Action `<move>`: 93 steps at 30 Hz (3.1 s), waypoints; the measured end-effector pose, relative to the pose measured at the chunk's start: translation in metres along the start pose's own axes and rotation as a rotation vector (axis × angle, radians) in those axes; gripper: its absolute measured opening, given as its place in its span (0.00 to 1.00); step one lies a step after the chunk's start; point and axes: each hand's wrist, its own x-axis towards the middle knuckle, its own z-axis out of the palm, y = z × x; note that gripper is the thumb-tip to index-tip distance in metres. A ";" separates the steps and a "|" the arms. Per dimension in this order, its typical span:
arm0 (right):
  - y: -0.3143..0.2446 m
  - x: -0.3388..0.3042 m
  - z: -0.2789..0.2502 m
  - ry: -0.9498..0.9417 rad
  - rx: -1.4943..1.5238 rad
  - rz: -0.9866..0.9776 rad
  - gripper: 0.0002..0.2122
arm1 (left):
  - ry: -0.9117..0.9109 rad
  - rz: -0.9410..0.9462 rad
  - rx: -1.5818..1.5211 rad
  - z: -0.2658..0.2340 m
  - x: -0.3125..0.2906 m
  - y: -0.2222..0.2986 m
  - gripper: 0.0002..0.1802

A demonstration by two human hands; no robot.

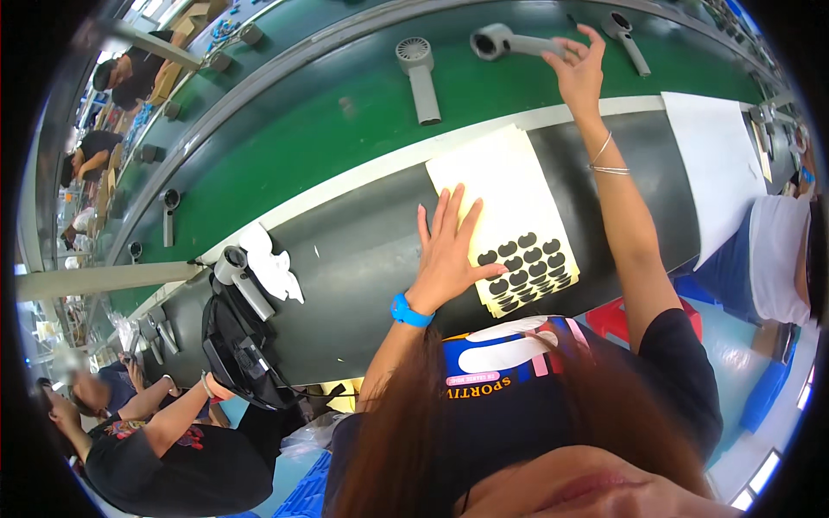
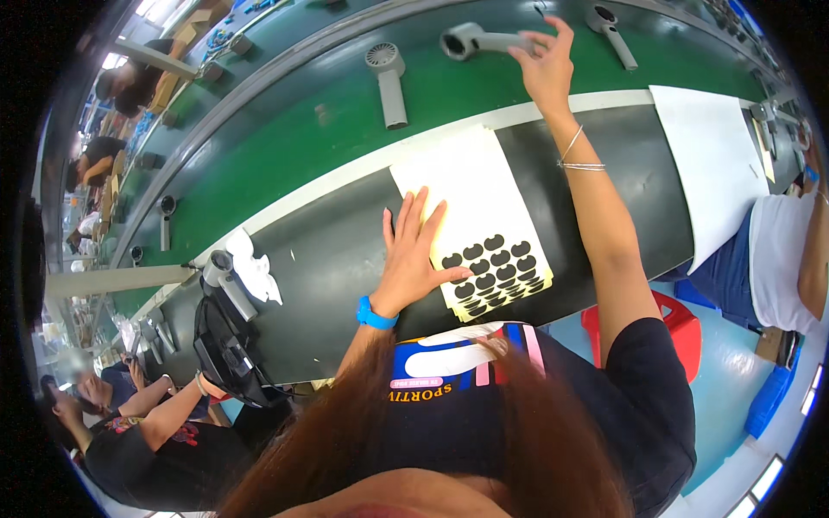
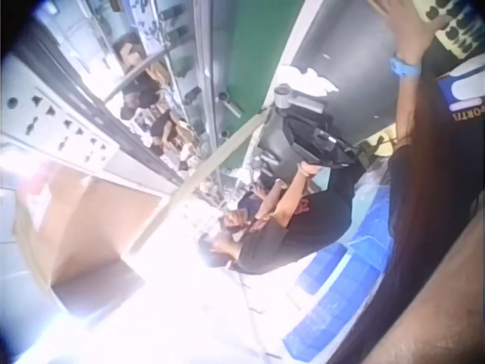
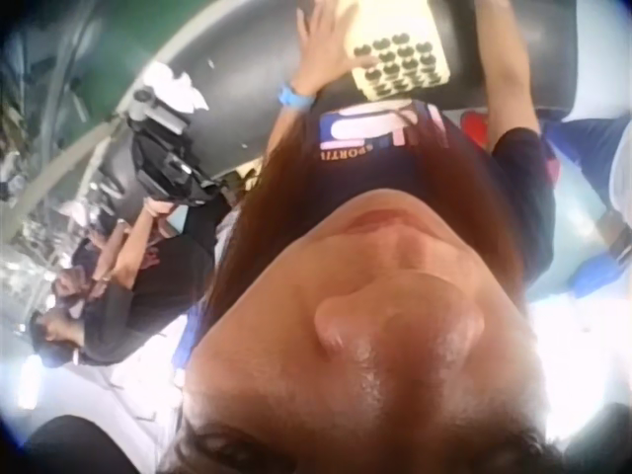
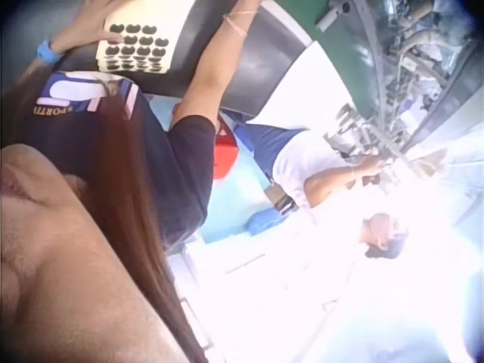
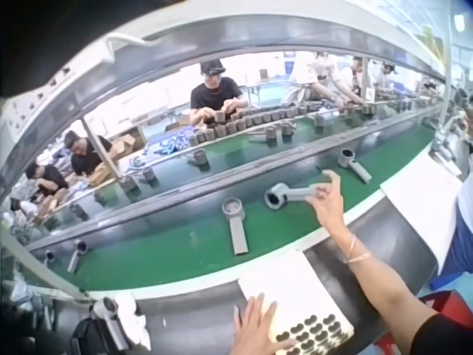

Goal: Apply small circular stickers from a sheet onto cylindrical electronic components on an assembly line.

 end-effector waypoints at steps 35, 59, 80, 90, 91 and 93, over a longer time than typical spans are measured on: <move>-0.180 -0.195 -0.074 -0.464 0.485 0.261 0.21 | 0.499 0.162 -0.706 -0.031 -0.007 0.047 0.23; -0.185 -0.191 -0.071 -0.464 0.432 0.280 0.22 | 0.234 0.105 -1.184 -0.035 -0.013 0.051 0.26; -0.185 -0.188 -0.074 -0.469 0.384 0.266 0.22 | 0.257 0.092 -1.182 -0.032 -0.009 0.054 0.22; -0.191 -0.188 -0.074 -0.469 0.332 0.258 0.22 | 0.258 0.095 -1.192 -0.032 -0.009 0.054 0.21; -0.190 -0.188 -0.072 -0.472 0.340 0.258 0.22 | 0.260 0.092 -1.186 -0.032 -0.009 0.053 0.21; -0.188 -0.189 -0.069 -0.474 0.353 0.278 0.22 | 0.265 0.077 -1.147 -0.034 -0.011 0.052 0.21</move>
